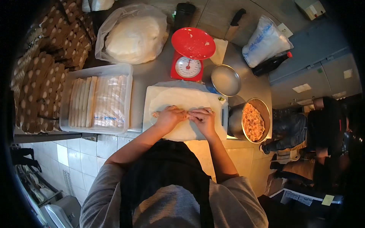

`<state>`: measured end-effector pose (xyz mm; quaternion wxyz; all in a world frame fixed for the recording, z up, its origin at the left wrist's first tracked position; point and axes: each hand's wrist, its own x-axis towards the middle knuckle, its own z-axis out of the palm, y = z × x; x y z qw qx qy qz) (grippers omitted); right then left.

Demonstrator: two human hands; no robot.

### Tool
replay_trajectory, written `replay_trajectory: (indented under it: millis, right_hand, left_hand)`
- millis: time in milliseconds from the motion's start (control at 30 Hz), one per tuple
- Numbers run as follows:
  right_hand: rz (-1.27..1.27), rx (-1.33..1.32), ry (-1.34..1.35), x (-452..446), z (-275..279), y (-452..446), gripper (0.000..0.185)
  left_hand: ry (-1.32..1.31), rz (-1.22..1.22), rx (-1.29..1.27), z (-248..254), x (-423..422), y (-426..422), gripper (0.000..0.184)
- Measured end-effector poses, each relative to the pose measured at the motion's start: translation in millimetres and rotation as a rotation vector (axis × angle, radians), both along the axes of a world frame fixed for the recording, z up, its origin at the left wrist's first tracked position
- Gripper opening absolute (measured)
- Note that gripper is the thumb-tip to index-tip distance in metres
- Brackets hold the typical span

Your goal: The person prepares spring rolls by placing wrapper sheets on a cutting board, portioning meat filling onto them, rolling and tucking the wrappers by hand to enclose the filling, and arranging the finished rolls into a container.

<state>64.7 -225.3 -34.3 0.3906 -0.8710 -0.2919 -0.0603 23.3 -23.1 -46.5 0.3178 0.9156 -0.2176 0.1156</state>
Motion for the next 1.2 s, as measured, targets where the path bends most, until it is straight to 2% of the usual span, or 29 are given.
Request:
replay_trajectory:
  millis: [133, 233, 333, 367, 467, 567, 767, 867, 967, 1067, 1200]
  right_hand:
    - [-0.024, 0.035, 0.019, 0, 1, -12, 0.029]
    - [-0.055, 0.090, 0.285, -2, 14, -19, 0.038]
    - [-0.106, -0.020, 0.103, -1, 30, -27, 0.045]
    - [-0.117, -0.045, 0.166, -2, 26, -33, 0.051]
    - [-0.067, -0.113, 0.244, 4, 5, -49, 0.051]
    - [-0.028, -0.020, 0.258, 4, 12, -47, 0.054]
    - [-0.110, 0.288, 0.382, 0, -10, -60, 0.061]
    - [-0.140, 0.391, 0.430, -3, 6, -52, 0.051]
    - [-0.013, 0.089, 0.245, 0, 25, -48, 0.036]
    - [-0.077, 0.128, 0.306, 1, -4, -48, 0.027]
    - [-0.038, 0.090, 0.261, 6, -3, -56, 0.028]
  left_hand:
    - [-0.046, -0.011, 0.011, -9, 6, -20, 0.032]
    - [-0.031, -0.008, 0.030, -3, 8, -28, 0.038]
    - [-0.034, -0.018, 0.016, 5, 12, -36, 0.038]
    - [-0.039, -0.026, 0.009, 5, 12, -39, 0.037]
    - [-0.070, 0.018, 0.013, -4, 16, -59, 0.034]
    - [-0.005, -0.012, 0.056, -5, 19, -66, 0.025]
    - [-0.061, 0.008, -0.007, -2, 20, -82, 0.023]
    - [0.032, -0.023, -0.030, -4, 24, -84, 0.025]
    - [0.015, 0.082, 0.003, -8, 17, -73, 0.027]
    - [0.069, 0.077, 0.079, 6, 6, -38, 0.028]
    - [0.096, 0.092, 0.111, 13, -7, 3, 0.031]
